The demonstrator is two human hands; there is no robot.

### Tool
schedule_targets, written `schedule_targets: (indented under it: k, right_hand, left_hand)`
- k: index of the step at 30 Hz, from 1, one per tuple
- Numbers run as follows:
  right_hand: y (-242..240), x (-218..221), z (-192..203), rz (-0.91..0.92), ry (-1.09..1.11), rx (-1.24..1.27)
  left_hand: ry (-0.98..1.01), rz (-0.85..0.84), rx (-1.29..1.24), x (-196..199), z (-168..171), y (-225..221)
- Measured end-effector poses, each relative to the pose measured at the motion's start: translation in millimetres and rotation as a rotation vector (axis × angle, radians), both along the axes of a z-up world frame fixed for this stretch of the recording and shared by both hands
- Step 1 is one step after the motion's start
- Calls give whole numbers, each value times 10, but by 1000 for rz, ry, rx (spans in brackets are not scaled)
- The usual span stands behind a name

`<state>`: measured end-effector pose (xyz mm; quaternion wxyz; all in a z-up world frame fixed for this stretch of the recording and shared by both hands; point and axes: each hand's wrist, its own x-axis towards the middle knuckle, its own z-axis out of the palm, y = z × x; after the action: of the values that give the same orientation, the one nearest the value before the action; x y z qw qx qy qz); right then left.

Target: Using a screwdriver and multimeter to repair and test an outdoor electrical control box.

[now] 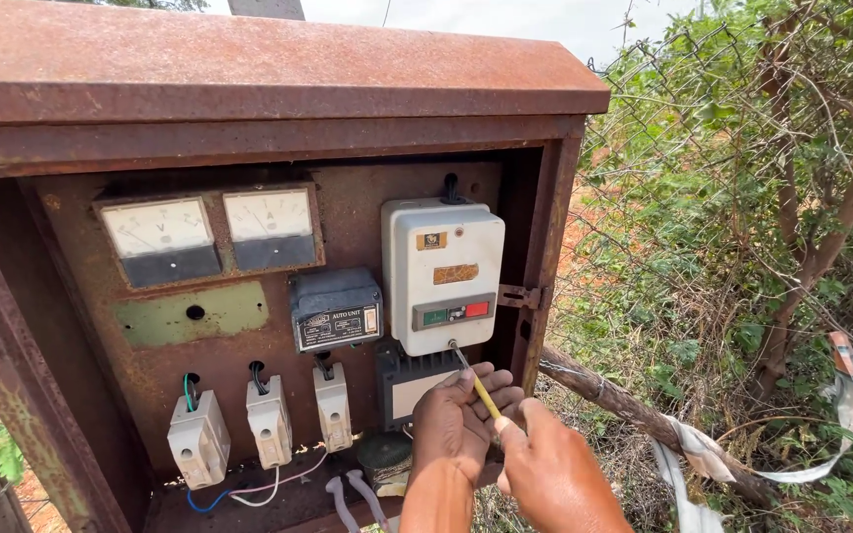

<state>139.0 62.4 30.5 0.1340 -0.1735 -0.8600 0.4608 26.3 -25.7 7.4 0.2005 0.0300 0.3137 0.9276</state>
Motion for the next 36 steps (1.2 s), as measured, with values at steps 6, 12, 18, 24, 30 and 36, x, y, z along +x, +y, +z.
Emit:
schedule_targets:
  k: [6,12,18,24,30,36]
  right_hand:
    - [40,-88,-256,-35,48,286]
    - [-150,176,96,-115,43,570]
    - [390,-391,-581,198,-59,-891]
    - [95,-157,-625,-138,380,801]
    - [212,-304,-529,100,118,-211]
    - [153,42,-147,210,122,-822]
  left_hand:
    - [-137,113,-100,-182,-141,103]
    - [-86,124,-118,-109,-46,142]
    - [-26,16,29,-92,-75,65]
    - [-84,106,-38,-216,-174,167]
    - [-6,71,-18,-368,-281,169]
    - [-5,76,13,-517,-305,181]
